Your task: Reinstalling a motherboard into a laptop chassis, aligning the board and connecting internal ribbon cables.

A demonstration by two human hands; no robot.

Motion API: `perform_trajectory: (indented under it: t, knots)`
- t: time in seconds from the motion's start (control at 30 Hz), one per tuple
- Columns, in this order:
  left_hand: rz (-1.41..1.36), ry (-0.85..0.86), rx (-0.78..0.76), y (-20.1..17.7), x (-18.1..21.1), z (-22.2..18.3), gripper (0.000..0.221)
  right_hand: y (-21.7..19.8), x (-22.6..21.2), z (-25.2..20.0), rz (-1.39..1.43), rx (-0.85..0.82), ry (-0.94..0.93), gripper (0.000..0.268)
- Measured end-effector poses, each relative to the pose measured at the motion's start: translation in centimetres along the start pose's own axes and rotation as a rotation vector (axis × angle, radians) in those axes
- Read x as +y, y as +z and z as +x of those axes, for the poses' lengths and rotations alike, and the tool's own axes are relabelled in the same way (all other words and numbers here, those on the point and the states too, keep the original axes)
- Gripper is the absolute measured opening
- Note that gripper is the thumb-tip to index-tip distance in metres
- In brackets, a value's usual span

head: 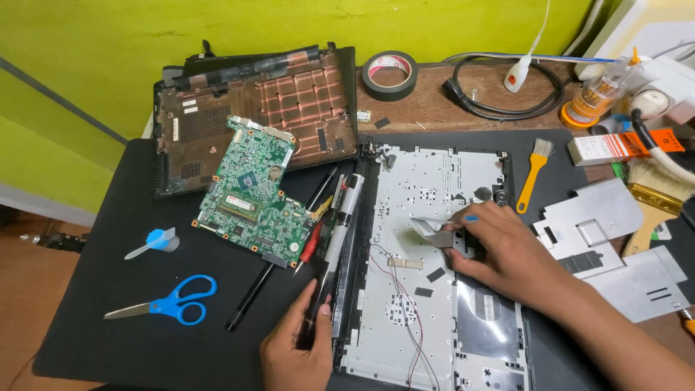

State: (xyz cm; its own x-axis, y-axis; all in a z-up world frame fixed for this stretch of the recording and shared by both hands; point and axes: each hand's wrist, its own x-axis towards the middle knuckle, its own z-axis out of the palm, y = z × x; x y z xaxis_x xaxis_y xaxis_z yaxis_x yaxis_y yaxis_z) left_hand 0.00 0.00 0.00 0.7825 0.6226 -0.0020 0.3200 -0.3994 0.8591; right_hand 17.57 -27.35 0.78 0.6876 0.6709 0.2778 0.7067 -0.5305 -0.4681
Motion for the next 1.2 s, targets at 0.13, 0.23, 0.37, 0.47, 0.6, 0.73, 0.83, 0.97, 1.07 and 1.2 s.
perform_trajectory:
  t: [0.13,0.23,0.37,0.47,0.6,0.73,0.83,0.97,1.07,1.2]
  knots:
    - [-0.079,0.027,0.001,-0.1,0.1,-0.3,0.041,-0.5,-0.6,0.1,0.065,0.003,0.059,0.031]
    - [-0.036,0.067,0.005,-0.2,-0.3,-0.3,0.041,-0.7,-1.1,0.4,0.074,0.023,0.046,0.027]
    - [0.122,0.172,-0.015,-0.3,-1.0,0.5,0.041,-0.9,-1.5,0.5,0.073,0.014,0.074,0.028]
    - [0.180,0.242,-0.055,-0.2,-1.6,1.4,0.043,-0.7,-1.6,0.6,0.074,0.016,0.075,0.027]
    - [0.188,0.378,-0.102,0.0,-1.1,2.5,0.043,-0.6,-1.6,0.6,0.079,0.032,0.088,0.020]
    - [0.250,0.526,-0.015,-0.2,-0.4,3.6,0.038,-0.8,-1.7,0.8,0.080,0.024,0.094,0.021]
    - [0.289,0.590,0.038,-0.5,-0.4,4.5,0.034,-0.6,-1.6,0.6,0.151,0.060,0.111,0.027]
    - [0.322,0.589,0.027,-0.5,-0.8,5.3,0.033,-0.1,-1.0,0.3,0.231,0.112,0.139,0.028]
    - [0.324,0.590,0.049,-1.0,-0.3,5.5,0.030,-0.1,-1.1,0.3,0.277,0.150,0.169,0.031]
    - [0.420,0.430,0.192,-2.9,-0.4,7.0,0.029,0.2,0.2,-0.1,0.291,0.132,0.300,0.019]
